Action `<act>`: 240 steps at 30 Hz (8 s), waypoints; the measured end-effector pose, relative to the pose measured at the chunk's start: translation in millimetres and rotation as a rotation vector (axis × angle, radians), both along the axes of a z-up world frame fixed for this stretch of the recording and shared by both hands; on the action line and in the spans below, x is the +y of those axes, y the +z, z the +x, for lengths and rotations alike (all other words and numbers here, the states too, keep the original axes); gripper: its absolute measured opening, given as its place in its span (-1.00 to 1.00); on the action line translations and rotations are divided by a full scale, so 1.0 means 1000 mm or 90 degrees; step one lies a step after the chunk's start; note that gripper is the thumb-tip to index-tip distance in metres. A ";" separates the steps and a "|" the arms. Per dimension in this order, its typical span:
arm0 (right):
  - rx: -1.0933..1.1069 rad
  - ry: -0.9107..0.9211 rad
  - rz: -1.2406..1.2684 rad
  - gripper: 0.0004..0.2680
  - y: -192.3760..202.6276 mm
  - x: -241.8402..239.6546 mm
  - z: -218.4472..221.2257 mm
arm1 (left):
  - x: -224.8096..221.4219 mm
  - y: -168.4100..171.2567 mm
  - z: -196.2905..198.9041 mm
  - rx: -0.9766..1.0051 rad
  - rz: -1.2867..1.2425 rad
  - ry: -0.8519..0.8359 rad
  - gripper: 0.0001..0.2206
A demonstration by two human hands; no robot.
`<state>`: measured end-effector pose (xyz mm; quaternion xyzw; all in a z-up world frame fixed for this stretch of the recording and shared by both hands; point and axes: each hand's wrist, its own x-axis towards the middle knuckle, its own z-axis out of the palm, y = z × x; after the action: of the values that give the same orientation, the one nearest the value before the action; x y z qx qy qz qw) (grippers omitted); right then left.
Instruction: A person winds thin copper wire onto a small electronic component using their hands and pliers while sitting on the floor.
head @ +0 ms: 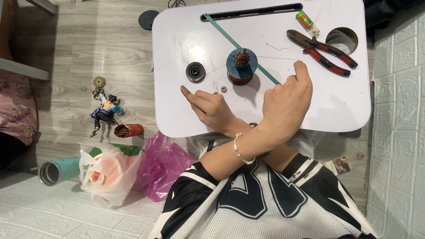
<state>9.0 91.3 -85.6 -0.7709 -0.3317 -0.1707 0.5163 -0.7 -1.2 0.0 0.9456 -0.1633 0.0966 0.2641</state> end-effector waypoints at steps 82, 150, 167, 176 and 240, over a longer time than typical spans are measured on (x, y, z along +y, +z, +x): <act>0.112 -0.045 0.049 -0.79 -0.022 -0.108 -0.062 | 0.122 0.037 -0.046 -0.106 -0.124 -0.140 -0.61; -0.101 -0.138 0.042 -0.91 0.092 -0.120 0.042 | 0.161 0.018 0.051 0.050 -0.449 -0.141 -0.86; -0.036 -0.132 0.087 -0.88 0.091 -0.120 0.029 | 0.157 0.020 0.043 0.032 -0.479 -0.084 -0.91; -0.029 -0.161 0.107 -0.85 0.081 -0.118 0.019 | 0.159 0.028 0.009 0.073 -0.488 0.032 -0.88; -0.030 -0.103 0.144 -0.80 0.060 -0.127 0.024 | 0.142 -0.002 0.034 0.072 -0.642 -0.043 -0.89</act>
<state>32.6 -35.4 -25.5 -0.7276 -0.2594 -0.2661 0.5766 33.1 140.8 -1.8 0.6982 -0.1123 0.1034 0.6994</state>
